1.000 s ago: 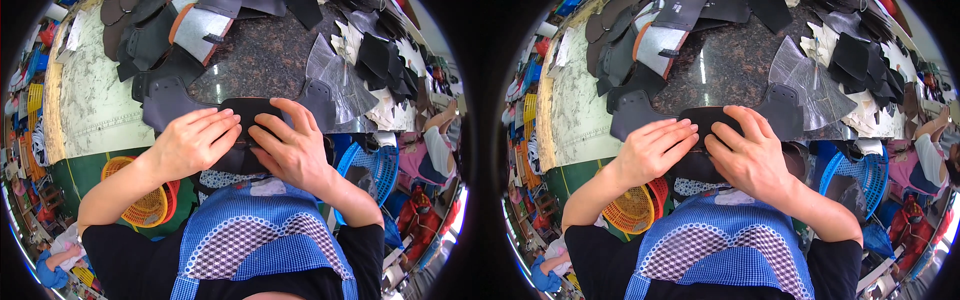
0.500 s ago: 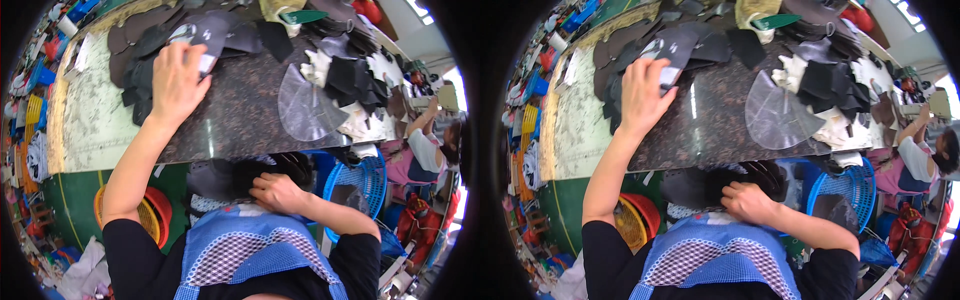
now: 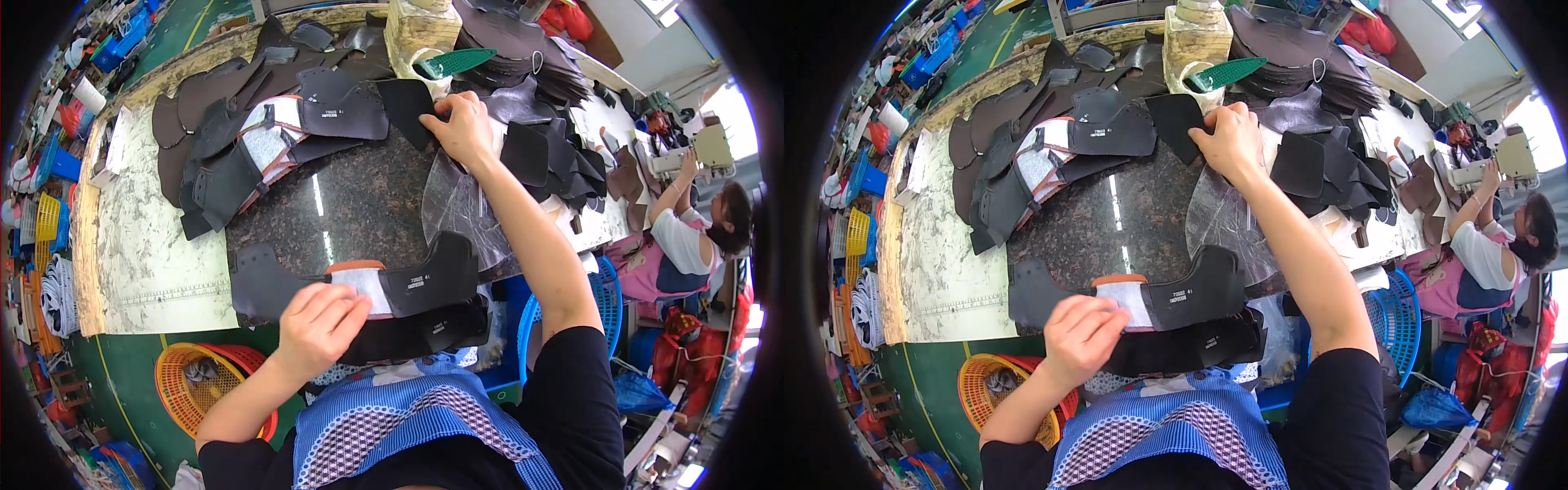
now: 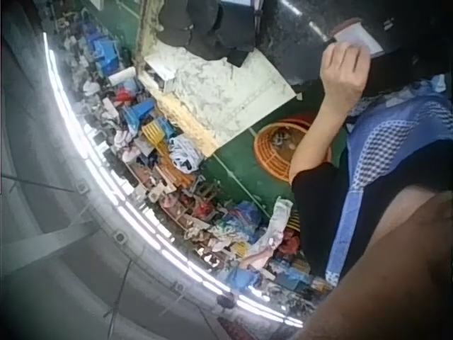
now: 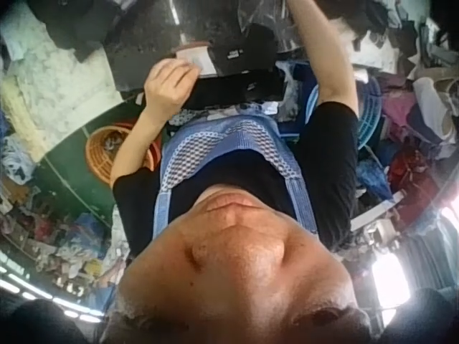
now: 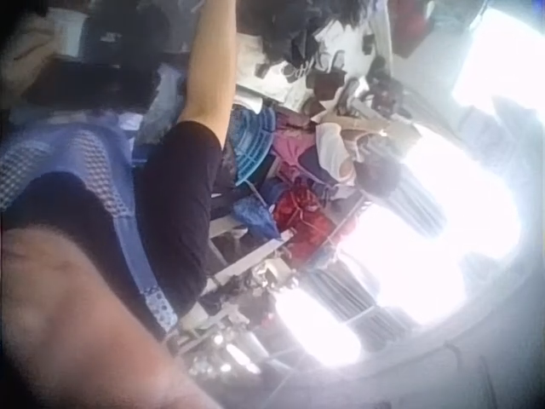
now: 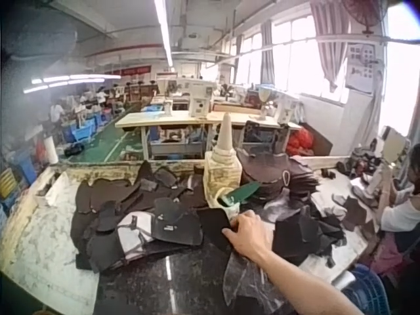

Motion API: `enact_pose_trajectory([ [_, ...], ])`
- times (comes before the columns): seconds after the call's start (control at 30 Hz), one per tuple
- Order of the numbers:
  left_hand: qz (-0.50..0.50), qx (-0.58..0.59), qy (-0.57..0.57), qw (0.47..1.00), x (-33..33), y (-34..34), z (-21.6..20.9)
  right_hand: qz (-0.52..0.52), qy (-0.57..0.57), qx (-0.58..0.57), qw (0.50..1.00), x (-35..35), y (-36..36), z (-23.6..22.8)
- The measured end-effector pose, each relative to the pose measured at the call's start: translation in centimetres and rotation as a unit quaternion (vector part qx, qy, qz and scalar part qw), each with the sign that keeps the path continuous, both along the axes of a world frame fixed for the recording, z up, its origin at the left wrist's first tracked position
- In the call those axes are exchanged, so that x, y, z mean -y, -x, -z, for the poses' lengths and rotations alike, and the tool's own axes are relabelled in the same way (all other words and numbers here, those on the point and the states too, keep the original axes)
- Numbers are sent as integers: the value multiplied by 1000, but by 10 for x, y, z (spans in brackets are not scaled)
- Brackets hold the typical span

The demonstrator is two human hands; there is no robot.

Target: The person assembles shoe components by attaching patches onto shoe upper pieces one by one, pressing them together by hand, and sorting the assembled pieces on the workbench.

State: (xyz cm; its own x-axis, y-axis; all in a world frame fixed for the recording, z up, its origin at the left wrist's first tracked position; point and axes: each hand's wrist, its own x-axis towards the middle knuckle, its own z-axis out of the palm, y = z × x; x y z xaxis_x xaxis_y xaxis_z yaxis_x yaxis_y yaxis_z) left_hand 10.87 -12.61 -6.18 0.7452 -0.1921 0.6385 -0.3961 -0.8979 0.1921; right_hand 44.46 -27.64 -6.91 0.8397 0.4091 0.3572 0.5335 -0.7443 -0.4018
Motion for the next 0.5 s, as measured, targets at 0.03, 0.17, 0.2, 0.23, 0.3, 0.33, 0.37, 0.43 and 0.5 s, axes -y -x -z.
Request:
enact_pose_trajectory([
  [0.03,15,-42,32,998,2,3,4,-18,-27,14,999,1,-3,5],
  [0.17,6,-143,40,989,1,-2,-6,-118,-71,119,983,-4,38,-25],
  [0.2,5,-150,5,989,3,-4,-11,-163,-97,152,970,1,43,-34],
  [0.23,8,-149,8,989,5,-8,-17,-205,-119,186,953,8,48,-44],
  [0.3,18,-229,19,973,3,-11,-29,-213,-216,88,949,10,65,-64],
  [0.33,31,-249,24,968,-1,-10,-34,-205,-253,22,945,14,74,-77],
  [0.37,29,-248,25,968,-5,-12,-36,-195,-289,-43,936,19,81,-87],
  [0.43,65,-212,119,968,-13,-18,-44,-231,-410,-247,847,27,92,-104],
  [0.5,19,-13,111,994,-25,-31,-56,-228,-437,-441,750,32,101,-115],
])
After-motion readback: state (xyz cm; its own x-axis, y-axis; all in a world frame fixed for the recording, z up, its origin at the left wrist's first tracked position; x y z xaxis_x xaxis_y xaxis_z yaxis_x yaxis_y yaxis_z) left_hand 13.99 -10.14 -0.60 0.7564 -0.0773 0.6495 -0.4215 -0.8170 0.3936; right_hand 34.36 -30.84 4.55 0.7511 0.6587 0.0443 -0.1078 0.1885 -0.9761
